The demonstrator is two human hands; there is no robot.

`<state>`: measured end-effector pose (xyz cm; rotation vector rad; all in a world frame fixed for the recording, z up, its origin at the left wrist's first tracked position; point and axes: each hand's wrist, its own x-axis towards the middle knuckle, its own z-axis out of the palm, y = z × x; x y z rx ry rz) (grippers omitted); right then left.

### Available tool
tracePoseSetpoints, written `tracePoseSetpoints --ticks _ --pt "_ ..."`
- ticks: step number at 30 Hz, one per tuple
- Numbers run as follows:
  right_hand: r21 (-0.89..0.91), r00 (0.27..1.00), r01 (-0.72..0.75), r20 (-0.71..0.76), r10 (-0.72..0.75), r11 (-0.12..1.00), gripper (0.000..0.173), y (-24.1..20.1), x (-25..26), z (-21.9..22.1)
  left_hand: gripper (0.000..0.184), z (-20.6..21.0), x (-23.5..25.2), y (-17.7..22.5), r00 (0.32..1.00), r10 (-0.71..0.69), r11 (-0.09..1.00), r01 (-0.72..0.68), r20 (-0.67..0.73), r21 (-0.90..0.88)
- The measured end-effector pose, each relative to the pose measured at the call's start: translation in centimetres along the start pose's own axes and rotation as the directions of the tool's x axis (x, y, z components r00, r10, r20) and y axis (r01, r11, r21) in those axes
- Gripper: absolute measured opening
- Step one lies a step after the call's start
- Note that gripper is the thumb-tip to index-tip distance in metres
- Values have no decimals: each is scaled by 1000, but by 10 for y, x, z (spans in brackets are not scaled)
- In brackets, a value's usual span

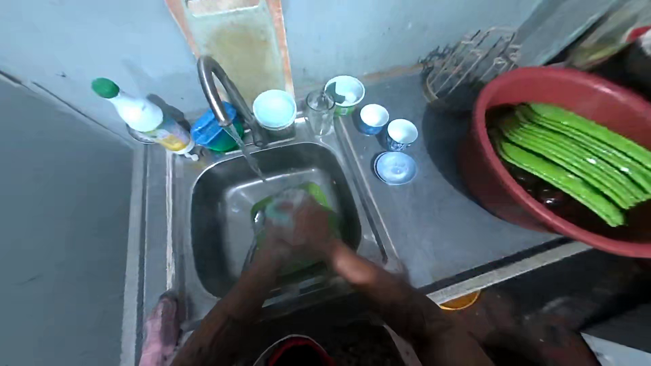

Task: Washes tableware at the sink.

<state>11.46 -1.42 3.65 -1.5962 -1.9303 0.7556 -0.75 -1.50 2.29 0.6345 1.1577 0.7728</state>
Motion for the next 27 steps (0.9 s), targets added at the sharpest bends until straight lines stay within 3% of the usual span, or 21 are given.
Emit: tracePoseSetpoints --ticks 1,2,3,4,5,6,8,10,12,15,17,19,21,22,23,25,26,27 --pt "-129 986 142 -73 -152 981 42 7 -10 18 40 -7 -6 0 997 67 969 -72 29 235" --pt "-195 955 227 -148 -257 954 39 14 -14 29 40 -8 -9 2 996 79 947 -87 36 309" --pt "-194 940 245 -191 -282 950 37 19 -15 28 39 -2 -7 3 999 53 985 -51 -7 164" --pt "-119 955 189 -211 -211 975 36 21 -14 20 35 10 3 5 996 -38 996 31 -85 -89" --pt "37 986 45 -164 -38 998 37 19 -12 7 36 15 9 6 986 -143 964 121 -80 -236" --pt "210 985 -124 -92 146 970 39 19 -7 -7 37 14 12 6 978 -207 937 197 -4 -288" --pt "495 920 -349 19 391 796 43 31 8 -29 38 8 11 4 954 -221 935 266 202 -234" --pt "638 891 -385 68 450 667 45 49 16 -39 40 5 5 6 940 -197 949 254 279 -186" --pt "668 882 -378 50 468 641 41 48 15 -42 43 1 4 7 962 -170 950 217 212 -224" --pt "449 931 -350 71 358 822 40 22 16 -45 43 -9 18 9 982 -160 935 183 100 -303" --pt "264 969 -188 204 136 946 45 17 11 -40 36 -20 24 13 986 -163 954 169 43 -248" --pt "-1 916 133 382 -122 991 51 13 -1 -30 28 -28 25 20 980 -191 981 193 54 -36" --pt "-259 821 510 431 -374 820 34 10 -13 -15 29 -36 26 26 946 -292 945 262 144 196" --pt "-324 789 574 466 -401 752 33 7 -14 -14 32 -38 28 28 927 -336 917 283 165 280" --pt "-348 788 557 508 -348 754 36 5 -13 -15 34 -38 30 29 922 -355 902 296 153 315" --pt "-246 843 306 519 -142 920 45 6 -7 -16 31 -33 32 36 960 -261 931 221 106 289" --pt "-74 885 78 465 -34 994 48 7 -3 -20 29 -28 34 39 982 -157 950 122 102 289" --pt "206 925 -178 368 92 962 51 7 0 -22 29 -25 37 41 991 -38 949 -4 126 317"
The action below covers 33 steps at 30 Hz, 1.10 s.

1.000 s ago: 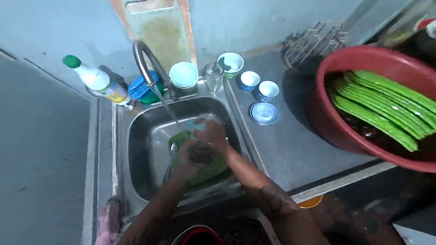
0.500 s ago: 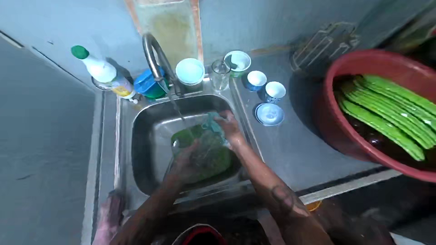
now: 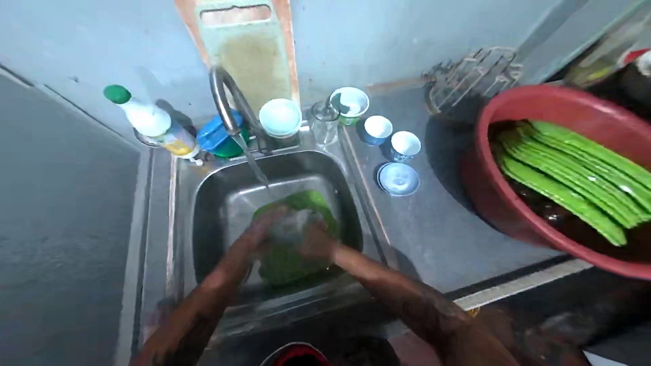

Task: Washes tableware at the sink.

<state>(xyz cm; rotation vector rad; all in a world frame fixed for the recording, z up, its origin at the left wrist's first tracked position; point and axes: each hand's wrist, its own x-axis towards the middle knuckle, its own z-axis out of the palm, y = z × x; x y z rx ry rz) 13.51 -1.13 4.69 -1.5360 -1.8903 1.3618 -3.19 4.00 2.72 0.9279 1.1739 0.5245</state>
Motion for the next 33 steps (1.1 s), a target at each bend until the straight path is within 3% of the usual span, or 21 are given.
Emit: tracePoseSetpoints --ticks 1,2,3,4,5,7,8,9,10,12,14,16,20,24,26,28,30,32,33 --pt "390 988 -90 -80 131 916 50 -2 2 -4 31 2 3 1 994 110 992 -110 -1 70" --pt "668 963 -144 -74 258 730 45 -3 4 -11 35 4 6 3 981 192 973 -190 -3 133" --pt "796 943 -168 -42 330 581 41 1 7 -20 39 5 7 5 971 240 956 -239 16 170" --pt "832 935 -160 -45 352 532 39 5 8 -31 44 3 8 7 964 260 948 -266 58 176" --pt "802 939 -124 -96 331 584 37 9 10 -43 48 0 10 8 962 253 947 -268 100 175" --pt "521 940 -61 -258 225 852 39 4 13 -75 47 -15 17 5 981 191 926 -195 43 325" --pt "278 933 -72 -320 163 958 43 1 17 -94 44 -26 24 -1 987 159 862 -122 -34 492" --pt "55 930 -103 -349 116 993 45 3 22 -113 43 -41 31 -14 988 125 740 -29 -95 672" --pt "-139 927 -155 -364 95 978 44 8 26 -129 45 -57 36 -30 989 54 587 79 -136 806" --pt "-395 926 -276 -353 133 876 41 17 33 -159 56 -81 38 -60 963 -188 348 247 -191 904" --pt "-479 916 -370 -332 226 796 42 27 39 -181 68 -91 38 -83 916 -341 274 313 -213 909" --pt "-505 901 -419 -332 278 755 39 41 47 -196 65 -91 35 -96 910 -363 304 319 -201 898" --pt "-489 861 -497 -378 339 717 45 57 58 -213 44 -88 34 -95 951 -236 415 285 -200 864" --pt "-560 835 -530 -477 276 636 52 37 50 -215 38 -104 37 -97 958 -77 706 249 -277 663" --pt "-526 812 -517 -551 193 675 51 23 43 -213 37 -107 37 -101 931 -90 825 268 -353 497" --pt "-392 785 -417 -610 108 820 50 7 33 -209 41 -102 41 -105 888 -156 880 324 -432 348" --pt "-144 751 -232 -655 83 962 50 0 24 -196 42 -95 44 -106 889 -181 866 346 -420 360" --pt "213 722 -34 -670 171 976 38 1 17 -174 39 -85 43 -100 913 -191 839 343 -360 423" --pt "399 732 53 -639 236 915 30 6 14 -163 38 -83 43 -99 917 -199 847 338 -346 410"
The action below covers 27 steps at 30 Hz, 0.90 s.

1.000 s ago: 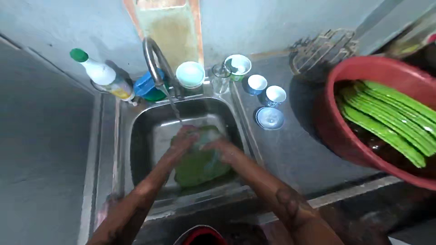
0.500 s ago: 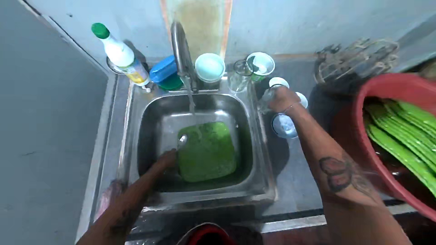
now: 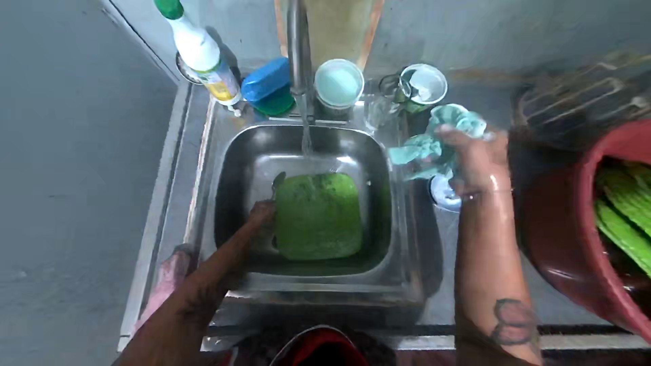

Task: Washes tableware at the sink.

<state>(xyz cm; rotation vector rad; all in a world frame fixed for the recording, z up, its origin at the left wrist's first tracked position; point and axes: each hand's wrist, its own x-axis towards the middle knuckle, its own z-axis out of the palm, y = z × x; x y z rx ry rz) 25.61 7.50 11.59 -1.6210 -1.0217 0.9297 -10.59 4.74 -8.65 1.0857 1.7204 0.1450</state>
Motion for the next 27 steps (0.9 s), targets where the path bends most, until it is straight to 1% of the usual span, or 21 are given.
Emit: tracePoseSetpoints --ticks 1,2,3,4,6,7,8,10,11,12,13,14,15,16,17,18,21,22,24,26,27 --pt "152 996 -83 35 78 985 26 9 -8 4 38 2 -1 1 1000 -6 999 6 5 -48" --pt "242 986 -164 75 151 956 24 20 -17 9 39 3 0 1 1000 -14 996 15 12 -84" --pt "284 969 -243 118 217 928 24 33 -25 16 40 6 3 1 999 -37 995 39 26 -95" --pt "280 946 -320 151 287 905 25 47 -35 25 42 8 8 1 997 -58 995 62 43 -79" --pt "176 892 -436 215 398 883 26 78 -54 47 43 15 13 2 995 -77 997 78 57 -25" --pt "98 876 -446 251 412 890 30 91 -61 58 45 17 12 3 995 -76 997 78 62 -18" --pt "-11 869 -420 285 405 908 34 102 -69 70 47 17 11 2 995 -67 997 70 72 -40" --pt "-272 852 -273 377 363 923 39 113 -85 92 47 17 6 -1 997 -15 998 19 75 -59" --pt "-395 831 -156 444 336 905 40 118 -95 102 48 18 4 1 997 -4 999 6 72 -35" --pt "-519 795 -1 519 315 855 42 120 -106 111 48 18 2 3 998 -3 1000 3 60 1" --pt "-615 741 142 585 329 775 45 116 -117 118 47 19 1 6 999 2 1000 -3 46 26" --pt "-675 673 249 636 377 695 51 110 -127 125 46 19 -2 11 1000 0 999 -1 30 44" --pt "-702 619 337 668 414 628 61 106 -137 131 47 18 -4 16 1000 -6 998 5 12 67" --pt "-712 586 405 684 434 574 69 101 -146 136 48 16 -5 21 1000 -12 996 12 1 86" --pt "-712 567 455 695 443 534 70 97 -154 139 48 14 -7 27 1000 -9 996 10 -7 94" --pt "-709 565 491 702 434 507 65 95 -160 141 47 12 -8 33 1000 3 996 -2 -13 88" --pt "-676 602 572 730 322 464 47 96 -169 141 46 6 -14 49 999 46 997 -46 0 60" --pt "-666 630 589 733 255 458 42 99 -173 140 45 3 -16 53 997 77 996 -77 7 43" --pt "-648 713 625 701 20 436 34 108 -180 136 47 -4 -22 65 992 120 992 -120 29 24" --pt "-689 775 553 632 15 470 37 97 -177 128 48 -13 -31 78 982 181 983 -180 51 -27" --pt "-698 812 539 580 -69 472 35 96 -175 123 48 -18 -36 83 974 220 974 -216 54 -73"
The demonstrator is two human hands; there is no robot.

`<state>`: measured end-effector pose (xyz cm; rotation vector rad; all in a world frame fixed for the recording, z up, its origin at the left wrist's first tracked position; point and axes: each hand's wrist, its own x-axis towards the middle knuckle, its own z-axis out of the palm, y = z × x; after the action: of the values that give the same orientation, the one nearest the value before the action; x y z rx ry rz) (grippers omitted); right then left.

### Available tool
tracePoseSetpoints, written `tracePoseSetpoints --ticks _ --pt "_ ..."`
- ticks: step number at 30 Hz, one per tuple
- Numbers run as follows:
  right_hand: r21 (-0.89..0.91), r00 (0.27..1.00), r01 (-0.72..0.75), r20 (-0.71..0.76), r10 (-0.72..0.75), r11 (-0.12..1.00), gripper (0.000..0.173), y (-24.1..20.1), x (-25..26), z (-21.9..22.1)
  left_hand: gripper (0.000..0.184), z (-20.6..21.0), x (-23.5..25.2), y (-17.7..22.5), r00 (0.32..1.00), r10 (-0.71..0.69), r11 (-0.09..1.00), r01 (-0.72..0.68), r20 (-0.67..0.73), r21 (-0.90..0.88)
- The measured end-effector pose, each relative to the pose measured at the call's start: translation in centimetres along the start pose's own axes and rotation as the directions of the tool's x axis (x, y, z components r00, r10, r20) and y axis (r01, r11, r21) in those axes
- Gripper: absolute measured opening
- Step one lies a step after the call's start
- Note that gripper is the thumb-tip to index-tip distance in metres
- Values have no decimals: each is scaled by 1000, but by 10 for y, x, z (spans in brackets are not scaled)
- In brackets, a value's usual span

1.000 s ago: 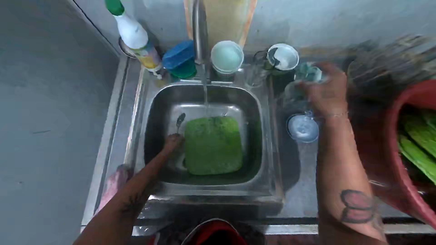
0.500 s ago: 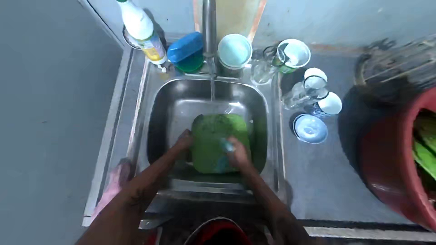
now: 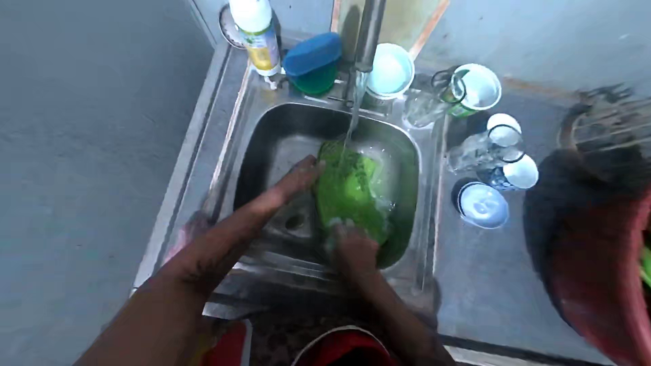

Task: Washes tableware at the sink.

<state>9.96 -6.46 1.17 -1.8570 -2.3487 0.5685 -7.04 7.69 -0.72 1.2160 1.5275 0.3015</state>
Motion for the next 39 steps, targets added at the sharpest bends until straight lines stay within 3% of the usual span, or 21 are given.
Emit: tracePoseSetpoints --ticks 2,5,7,9,12,14,15,18,20,25,29,31,33,35,37,39 --pt "-26 977 -27 -213 20 999 28 13 2 -7 49 -9 -5 6 996 84 988 -82 10 -131" --pt "28 953 -105 -283 108 994 26 32 6 -30 43 -22 6 -4 988 154 972 -154 -12 -180" --pt "101 947 -132 -280 155 986 28 47 8 -44 32 -25 13 -22 986 165 986 -165 -14 -24" --pt "171 932 -161 -296 207 972 27 60 10 -50 26 -21 17 -44 986 163 951 -167 39 259" --pt "259 915 -190 -304 267 947 25 71 12 -51 25 -3 20 -78 966 120 731 -241 228 638" --pt "293 907 -199 -307 289 935 27 73 12 -52 29 10 20 -95 929 158 560 -363 334 745" --pt "315 908 -206 -291 301 926 29 73 12 -53 31 14 16 -93 921 138 527 -379 363 761" --pt "337 902 -183 -317 294 924 30 79 13 -51 35 23 7 -82 924 -22 575 -300 381 761" --pt "341 899 -200 -310 310 919 28 78 14 -50 40 32 6 -82 906 -36 581 -324 421 747" --pt "342 908 -230 -262 328 911 30 71 15 -54 46 64 9 -74 838 70 549 -486 541 681" --pt "335 905 -222 -279 322 916 29 73 15 -52 47 89 17 -61 836 114 643 -473 536 602" --pt "353 908 -265 -222 355 898 31 72 15 -59 37 98 14 -48 739 236 563 -633 630 531" --pt "362 901 -248 -254 351 899 30 77 15 -59 28 106 10 -39 593 412 368 -803 692 469" --pt "376 898 -207 -293 328 903 28 85 14 -57 24 105 3 -28 511 488 264 -859 707 439" --pt "390 892 -181 -322 318 903 27 92 13 -56 28 94 -6 -18 559 443 299 -829 701 472" --pt "411 892 -211 -290 347 887 27 95 13 -60 29 75 -6 -14 680 333 383 -730 653 566"
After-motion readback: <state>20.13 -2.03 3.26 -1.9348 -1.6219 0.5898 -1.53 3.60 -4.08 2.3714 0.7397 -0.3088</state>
